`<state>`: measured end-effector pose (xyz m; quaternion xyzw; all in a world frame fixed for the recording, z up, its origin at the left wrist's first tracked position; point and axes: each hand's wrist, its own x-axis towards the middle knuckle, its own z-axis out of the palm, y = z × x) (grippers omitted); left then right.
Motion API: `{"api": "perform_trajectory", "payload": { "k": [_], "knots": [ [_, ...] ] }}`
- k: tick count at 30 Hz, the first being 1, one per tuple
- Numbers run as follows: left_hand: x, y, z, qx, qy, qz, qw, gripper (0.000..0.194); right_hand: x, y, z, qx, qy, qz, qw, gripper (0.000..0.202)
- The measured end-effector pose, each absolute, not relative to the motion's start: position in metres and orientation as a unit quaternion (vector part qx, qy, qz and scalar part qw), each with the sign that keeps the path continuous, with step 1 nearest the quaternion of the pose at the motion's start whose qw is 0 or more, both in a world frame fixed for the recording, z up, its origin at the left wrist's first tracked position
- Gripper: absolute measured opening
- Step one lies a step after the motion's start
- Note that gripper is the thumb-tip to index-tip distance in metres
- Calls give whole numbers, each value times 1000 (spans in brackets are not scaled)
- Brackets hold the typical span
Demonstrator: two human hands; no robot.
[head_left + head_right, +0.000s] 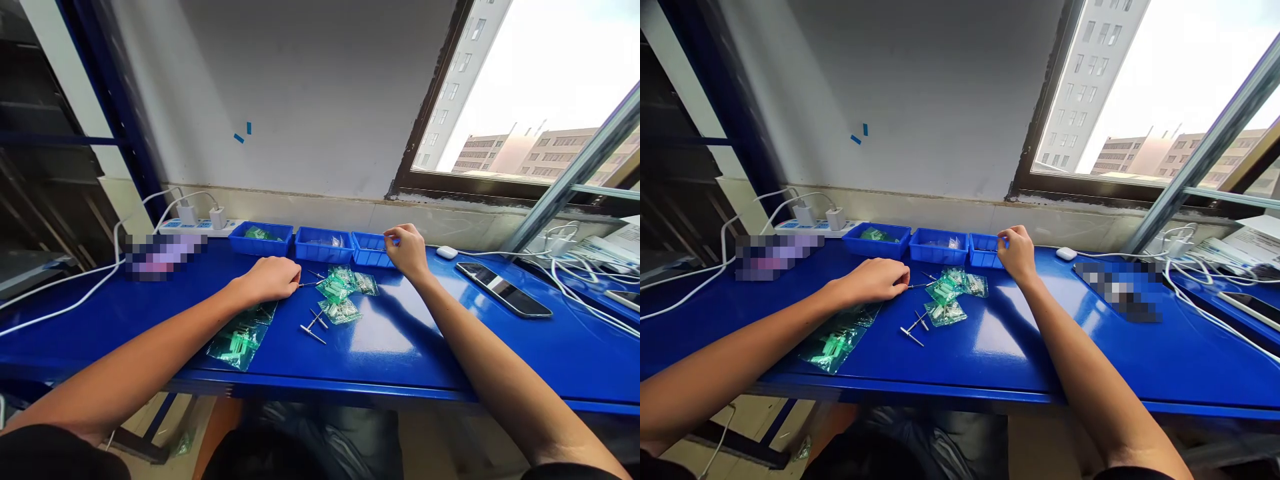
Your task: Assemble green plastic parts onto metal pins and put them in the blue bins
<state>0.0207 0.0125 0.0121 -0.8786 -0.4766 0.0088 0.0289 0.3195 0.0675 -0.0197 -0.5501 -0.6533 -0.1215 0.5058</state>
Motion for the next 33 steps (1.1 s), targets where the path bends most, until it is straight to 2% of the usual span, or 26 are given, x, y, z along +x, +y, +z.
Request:
{"api": "perform_trajectory", "payload": {
  "k": [5,9,13,17,24,29,33],
  "knots": [
    [24,12,8,-878,-477,5,39,20,291,55,-19,-507,-710,-135,470,15],
    [26,14,7,-878,-476,22,37,19,251,33,-19,-417,-811,-107,397,14],
    [23,15,9,-880,-475,20,9,17,228,18,-25,-368,-869,-78,320,15],
    [23,11,16,-885,-465,-4,-26,15,224,12,-28,-346,-891,-59,288,16],
    [27,4,21,-895,-442,-49,-32,14,220,6,-23,-328,-905,-47,267,13],
    [26,9,15,-904,-406,-128,-26,19,220,7,-24,-359,-880,-67,303,14],
    [26,8,16,-911,-388,-136,-20,19,219,6,-24,-355,-875,-70,321,16]
  ]
}}
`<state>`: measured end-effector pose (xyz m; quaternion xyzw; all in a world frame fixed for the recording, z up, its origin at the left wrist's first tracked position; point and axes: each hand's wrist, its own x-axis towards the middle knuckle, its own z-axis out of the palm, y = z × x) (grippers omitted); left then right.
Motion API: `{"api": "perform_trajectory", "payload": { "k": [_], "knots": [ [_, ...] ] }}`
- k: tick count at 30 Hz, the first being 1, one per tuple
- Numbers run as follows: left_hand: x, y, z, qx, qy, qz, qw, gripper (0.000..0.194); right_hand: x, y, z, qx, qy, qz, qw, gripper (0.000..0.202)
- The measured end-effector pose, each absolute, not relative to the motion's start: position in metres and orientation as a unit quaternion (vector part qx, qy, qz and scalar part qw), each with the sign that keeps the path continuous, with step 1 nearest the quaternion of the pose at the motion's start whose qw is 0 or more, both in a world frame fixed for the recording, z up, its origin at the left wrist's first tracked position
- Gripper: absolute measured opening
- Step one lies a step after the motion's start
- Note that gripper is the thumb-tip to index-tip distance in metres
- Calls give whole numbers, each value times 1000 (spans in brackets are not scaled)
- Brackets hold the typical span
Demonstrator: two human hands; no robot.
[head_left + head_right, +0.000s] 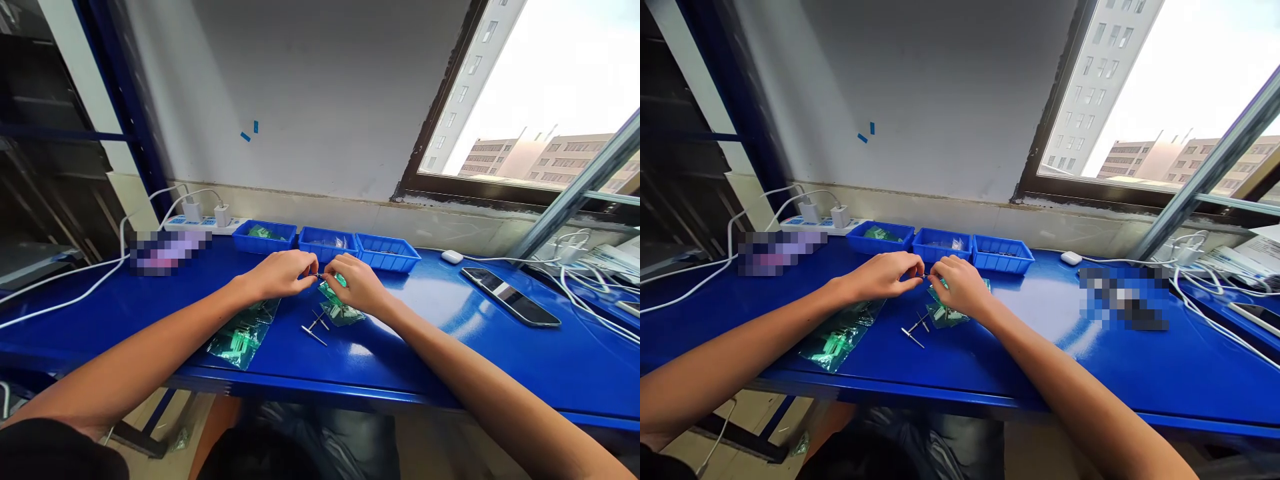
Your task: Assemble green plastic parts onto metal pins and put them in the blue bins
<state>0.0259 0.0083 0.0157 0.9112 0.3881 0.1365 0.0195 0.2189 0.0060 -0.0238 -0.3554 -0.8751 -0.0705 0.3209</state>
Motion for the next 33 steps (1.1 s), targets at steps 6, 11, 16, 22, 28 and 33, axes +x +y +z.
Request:
{"api": "perform_trajectory", "payload": {
  "k": [6,11,16,22,28,33],
  "knots": [
    [26,7,16,910,384,156,0,15,217,5,-23,-350,-870,-73,341,16],
    [27,7,15,905,390,173,4,12,217,4,-24,-340,-869,-70,353,18],
    [27,8,14,905,378,197,2,11,217,4,-24,-337,-866,-82,361,23],
    [26,8,17,913,369,174,2,13,216,3,-24,-343,-866,-77,356,24],
    [26,10,18,910,380,165,1,13,217,1,-24,-344,-861,-64,369,8],
    [26,12,17,911,379,162,3,17,217,1,-23,-346,-861,-76,366,10]
  ]
}}
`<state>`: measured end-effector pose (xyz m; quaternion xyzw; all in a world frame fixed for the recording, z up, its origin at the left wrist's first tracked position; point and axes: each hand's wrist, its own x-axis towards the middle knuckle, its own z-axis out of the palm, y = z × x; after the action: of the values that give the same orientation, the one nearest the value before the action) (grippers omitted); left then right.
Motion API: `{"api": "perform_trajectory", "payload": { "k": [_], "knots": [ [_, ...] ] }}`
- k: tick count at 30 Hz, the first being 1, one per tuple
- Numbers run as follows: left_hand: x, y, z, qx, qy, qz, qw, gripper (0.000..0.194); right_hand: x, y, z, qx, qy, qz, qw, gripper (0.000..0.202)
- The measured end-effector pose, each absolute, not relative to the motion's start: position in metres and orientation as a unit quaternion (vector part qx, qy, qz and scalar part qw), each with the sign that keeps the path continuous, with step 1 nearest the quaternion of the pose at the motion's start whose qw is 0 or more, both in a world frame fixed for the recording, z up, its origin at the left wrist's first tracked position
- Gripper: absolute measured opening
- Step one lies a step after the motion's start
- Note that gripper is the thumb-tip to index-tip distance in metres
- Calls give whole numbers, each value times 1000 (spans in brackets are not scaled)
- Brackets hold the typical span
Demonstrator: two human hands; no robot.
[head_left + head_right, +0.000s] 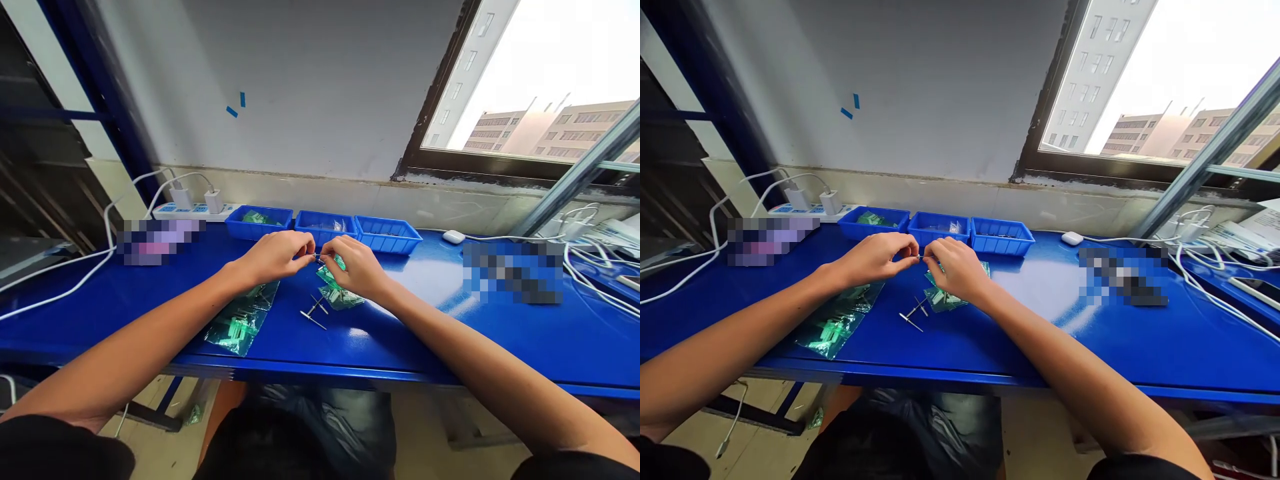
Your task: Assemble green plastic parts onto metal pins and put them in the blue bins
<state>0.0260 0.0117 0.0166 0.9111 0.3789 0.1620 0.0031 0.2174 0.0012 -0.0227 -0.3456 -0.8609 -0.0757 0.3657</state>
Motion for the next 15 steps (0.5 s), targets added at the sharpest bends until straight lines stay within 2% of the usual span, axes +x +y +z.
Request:
{"api": "perform_trajectory", "payload": {
  "k": [5,10,15],
  "knots": [
    [26,11,18,908,370,195,-3,19,216,2,-23,-363,-845,-86,383,17],
    [25,10,22,917,364,161,1,18,215,2,-24,-363,-848,-83,377,20],
    [23,12,19,923,357,146,-6,20,217,2,-24,-357,-853,-73,374,12]
  ]
}}
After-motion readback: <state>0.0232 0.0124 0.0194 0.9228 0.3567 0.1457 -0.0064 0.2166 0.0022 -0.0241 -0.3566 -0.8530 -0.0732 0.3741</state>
